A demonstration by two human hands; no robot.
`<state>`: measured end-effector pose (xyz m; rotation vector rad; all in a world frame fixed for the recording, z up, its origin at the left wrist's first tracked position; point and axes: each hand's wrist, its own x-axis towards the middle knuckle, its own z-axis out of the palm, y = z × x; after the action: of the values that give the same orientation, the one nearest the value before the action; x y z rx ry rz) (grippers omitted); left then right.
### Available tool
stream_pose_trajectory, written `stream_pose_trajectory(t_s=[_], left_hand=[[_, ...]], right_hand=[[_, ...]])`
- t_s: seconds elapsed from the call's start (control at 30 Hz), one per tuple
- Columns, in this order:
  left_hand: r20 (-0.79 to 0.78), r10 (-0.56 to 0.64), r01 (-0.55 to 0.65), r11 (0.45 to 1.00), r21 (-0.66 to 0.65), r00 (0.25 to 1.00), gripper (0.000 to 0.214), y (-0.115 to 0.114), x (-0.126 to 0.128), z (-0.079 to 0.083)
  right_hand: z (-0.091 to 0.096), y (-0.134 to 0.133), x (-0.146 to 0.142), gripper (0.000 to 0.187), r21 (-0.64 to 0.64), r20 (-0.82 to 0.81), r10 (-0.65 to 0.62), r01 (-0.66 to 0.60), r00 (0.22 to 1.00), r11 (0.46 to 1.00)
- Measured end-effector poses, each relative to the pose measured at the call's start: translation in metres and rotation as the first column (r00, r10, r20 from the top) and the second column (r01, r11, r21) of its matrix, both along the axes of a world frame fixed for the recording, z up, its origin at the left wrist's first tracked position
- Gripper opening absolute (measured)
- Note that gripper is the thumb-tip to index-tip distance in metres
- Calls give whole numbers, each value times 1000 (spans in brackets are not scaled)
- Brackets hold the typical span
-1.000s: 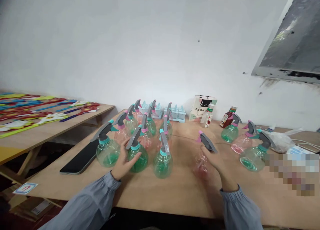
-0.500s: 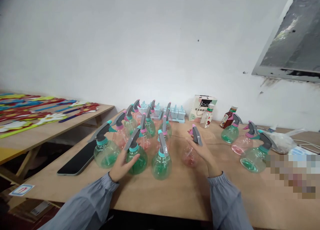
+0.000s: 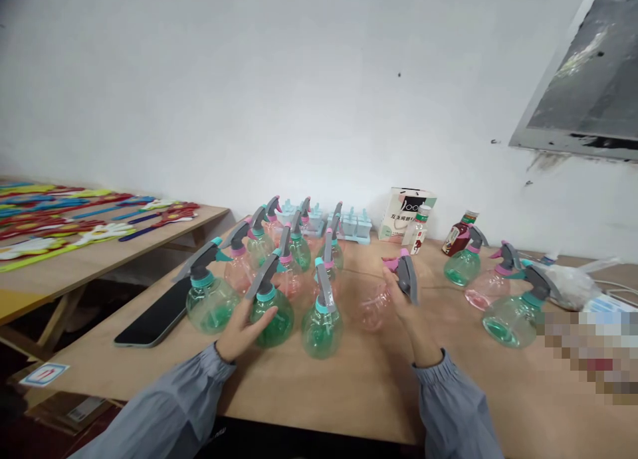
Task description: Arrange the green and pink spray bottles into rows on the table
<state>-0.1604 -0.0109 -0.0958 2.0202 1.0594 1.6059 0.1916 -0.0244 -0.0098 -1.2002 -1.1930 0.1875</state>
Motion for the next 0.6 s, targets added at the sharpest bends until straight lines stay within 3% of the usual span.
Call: stream_pose_trajectory(t_s=[0.23, 0.33, 0.47, 0.6], left_hand=[[-19, -13, 13, 1000, -24, 1000, 43, -1, 0, 3], [-17, -8, 8, 1000, -25, 1000, 46, -2, 0, 4], [-17, 2, -2, 1000, -16, 1000, 42, -2, 0, 5], [-12, -8, 7, 1000, -17, 1000, 42, -2, 0, 5]], right_hand=[[-4, 7, 3, 49, -8, -74, -7, 6, 997, 1000], [-7, 10, 4, 48, -47, -50, 13, -15, 999, 999], [-12, 13, 9, 50, -3, -33, -56, 56, 998, 998], [-17, 18, 17, 59, 1, 6, -15, 15, 1000, 1000]])
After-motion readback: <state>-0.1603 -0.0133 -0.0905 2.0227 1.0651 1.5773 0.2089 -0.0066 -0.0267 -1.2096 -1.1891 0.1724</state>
